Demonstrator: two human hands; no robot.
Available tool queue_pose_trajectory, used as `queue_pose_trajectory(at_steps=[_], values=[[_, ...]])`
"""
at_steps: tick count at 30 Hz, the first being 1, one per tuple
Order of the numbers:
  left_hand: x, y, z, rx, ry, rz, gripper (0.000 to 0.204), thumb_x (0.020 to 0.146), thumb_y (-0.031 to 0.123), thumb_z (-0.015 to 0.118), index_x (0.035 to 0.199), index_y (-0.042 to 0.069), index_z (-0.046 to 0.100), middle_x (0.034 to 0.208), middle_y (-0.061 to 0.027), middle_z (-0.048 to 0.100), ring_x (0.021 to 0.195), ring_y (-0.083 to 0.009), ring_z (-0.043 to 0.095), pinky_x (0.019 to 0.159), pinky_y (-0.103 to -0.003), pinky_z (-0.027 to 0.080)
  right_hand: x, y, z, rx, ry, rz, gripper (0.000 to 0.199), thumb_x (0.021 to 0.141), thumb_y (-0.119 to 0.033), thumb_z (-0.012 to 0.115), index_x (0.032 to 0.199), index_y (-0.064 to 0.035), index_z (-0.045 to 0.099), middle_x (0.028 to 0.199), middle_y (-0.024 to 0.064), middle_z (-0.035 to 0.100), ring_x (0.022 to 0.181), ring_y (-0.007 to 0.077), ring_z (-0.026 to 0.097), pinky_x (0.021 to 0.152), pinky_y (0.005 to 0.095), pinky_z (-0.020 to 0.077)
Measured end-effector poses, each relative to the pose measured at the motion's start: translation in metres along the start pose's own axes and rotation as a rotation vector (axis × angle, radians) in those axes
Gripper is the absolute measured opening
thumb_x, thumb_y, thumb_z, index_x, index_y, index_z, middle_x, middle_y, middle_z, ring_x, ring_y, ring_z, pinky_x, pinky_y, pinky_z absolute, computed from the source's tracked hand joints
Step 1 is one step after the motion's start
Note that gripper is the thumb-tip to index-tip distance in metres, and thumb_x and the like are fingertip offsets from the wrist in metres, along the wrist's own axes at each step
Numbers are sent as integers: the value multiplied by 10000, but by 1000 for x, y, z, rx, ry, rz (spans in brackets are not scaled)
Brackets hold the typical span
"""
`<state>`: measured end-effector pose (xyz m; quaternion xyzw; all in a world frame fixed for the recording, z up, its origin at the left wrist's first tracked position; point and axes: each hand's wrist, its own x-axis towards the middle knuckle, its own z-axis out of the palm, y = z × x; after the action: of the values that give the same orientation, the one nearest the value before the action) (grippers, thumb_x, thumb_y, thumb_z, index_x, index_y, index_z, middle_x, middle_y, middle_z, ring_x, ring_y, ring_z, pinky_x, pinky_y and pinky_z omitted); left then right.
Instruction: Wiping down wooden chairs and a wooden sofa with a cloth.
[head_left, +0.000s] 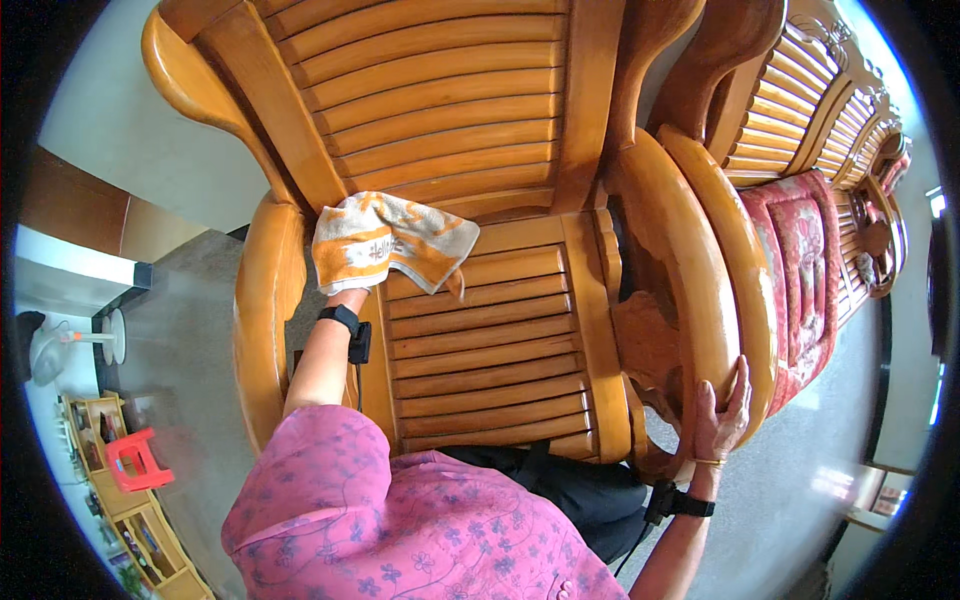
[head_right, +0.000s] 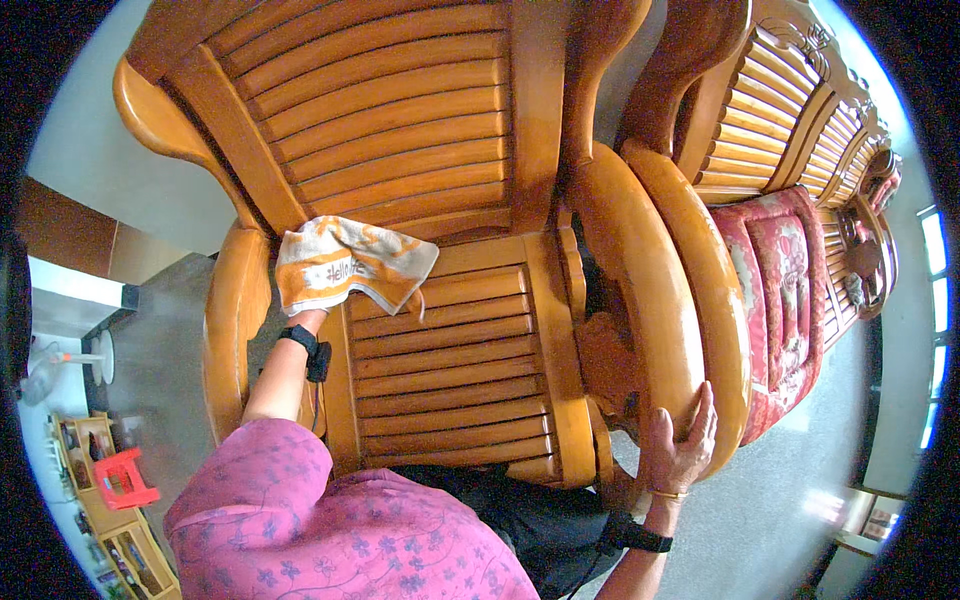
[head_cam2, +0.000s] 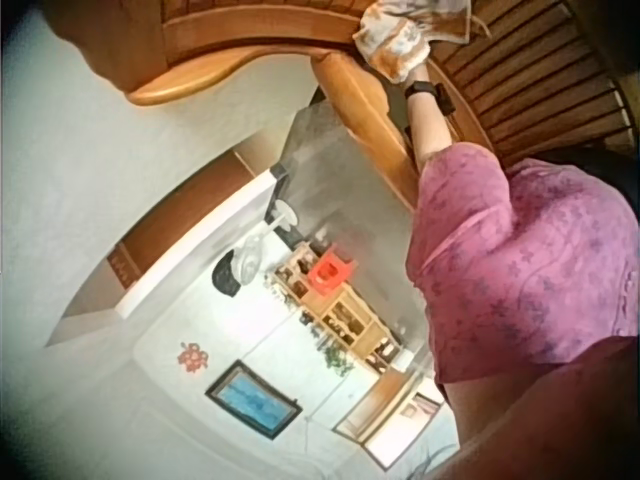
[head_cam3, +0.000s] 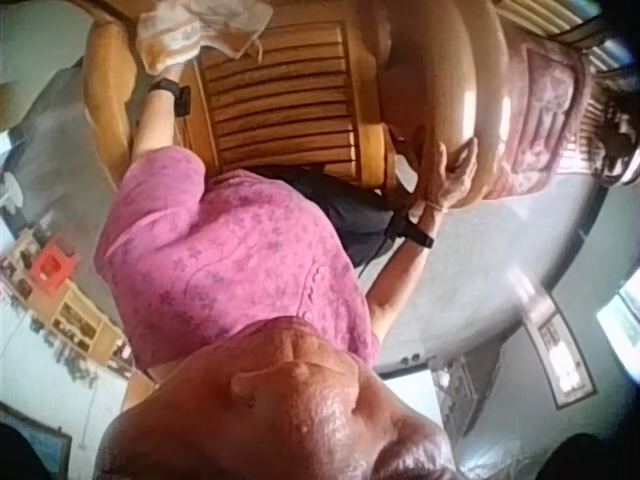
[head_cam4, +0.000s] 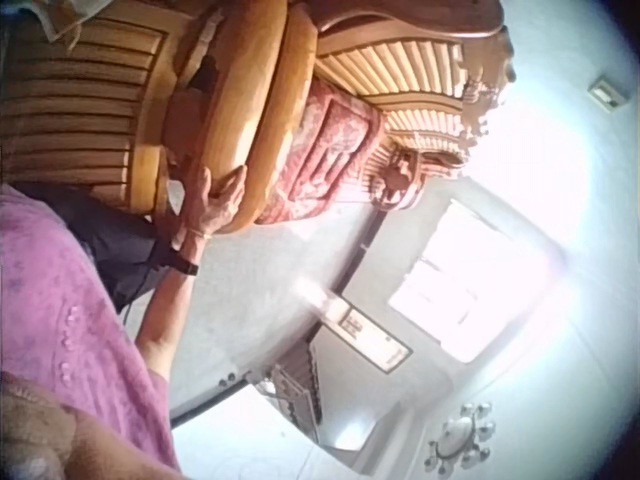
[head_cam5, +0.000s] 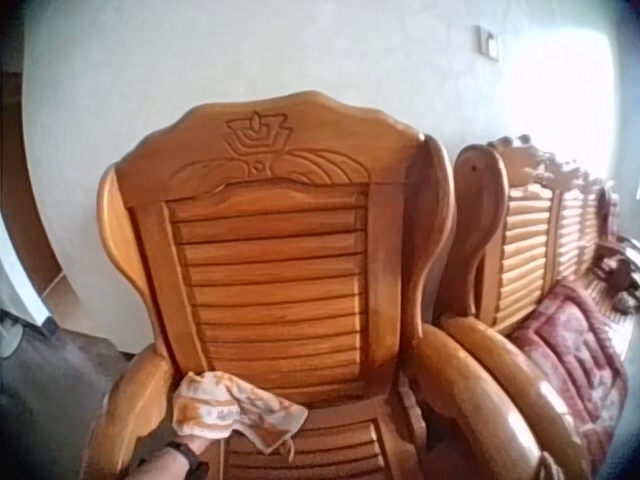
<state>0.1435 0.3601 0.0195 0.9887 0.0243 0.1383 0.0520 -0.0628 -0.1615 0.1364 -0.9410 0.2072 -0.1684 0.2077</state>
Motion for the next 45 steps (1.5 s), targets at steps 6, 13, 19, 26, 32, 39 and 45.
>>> queue_pose_trajectory(at_steps=[6,13,19,26,32,39,45], values=[[-13,17,69,-210,9,-7,565,907,439,548,1355,104,468,1410,-140,466,1325,-302,397,1112,-412,313,2,-2,-1,4,-9,-16,626,834,-252,673,1402,-89,468,1331,192,553,1248,345,512,1046,422,389],[0,97,86,-231,-51,180,513,957,400,524,1359,89,458,1375,-93,498,1279,-247,447,1101,-382,347,1,2,0,-6,2,-26,631,829,-263,676,1400,-89,473,1333,191,553,1248,351,513,1047,423,388],[30,170,92,-822,-324,155,409,1031,276,391,1400,101,415,1427,-63,459,1312,-210,418,1123,-357,329,2,-5,-2,12,-12,-6,642,815,-252,681,1398,-82,475,1327,194,556,1250,341,514,1045,419,391],[52,227,62,-681,-308,265,402,976,371,472,1295,130,510,1311,-69,547,1225,-217,488,1037,-356,400,2,-5,-1,11,24,-5,683,740,-254,689,1358,-39,492,1236,222,585,1153,400,552,997,467,420],[93,212,35,-774,-382,402,436,961,400,516,1290,114,505,1261,-90,570,1183,-238,517,1040,-363,410,0,-3,-5,-29,-5,15,684,765,-217,707,1389,-61,475,1295,203,572,1214,367,534,1026,438,409],[216,201,-25,-486,302,694,509,975,460,431,1364,132,440,1421,-96,471,1283,-260,457,1070,-414,399,2,-9,-7,-70,11,15,702,730,-252,714,1369,-67,490,1270,195,583,1162,384,556,991,458,430],[300,213,-47,-698,251,665,523,965,468,430,1380,150,438,1441,-77,456,1301,-272,445,1071,-416,399,2,-3,-5,-62,-25,23,787,723,-388,726,1382,-50,462,1284,198,562,1161,380,535,985,483,399]])
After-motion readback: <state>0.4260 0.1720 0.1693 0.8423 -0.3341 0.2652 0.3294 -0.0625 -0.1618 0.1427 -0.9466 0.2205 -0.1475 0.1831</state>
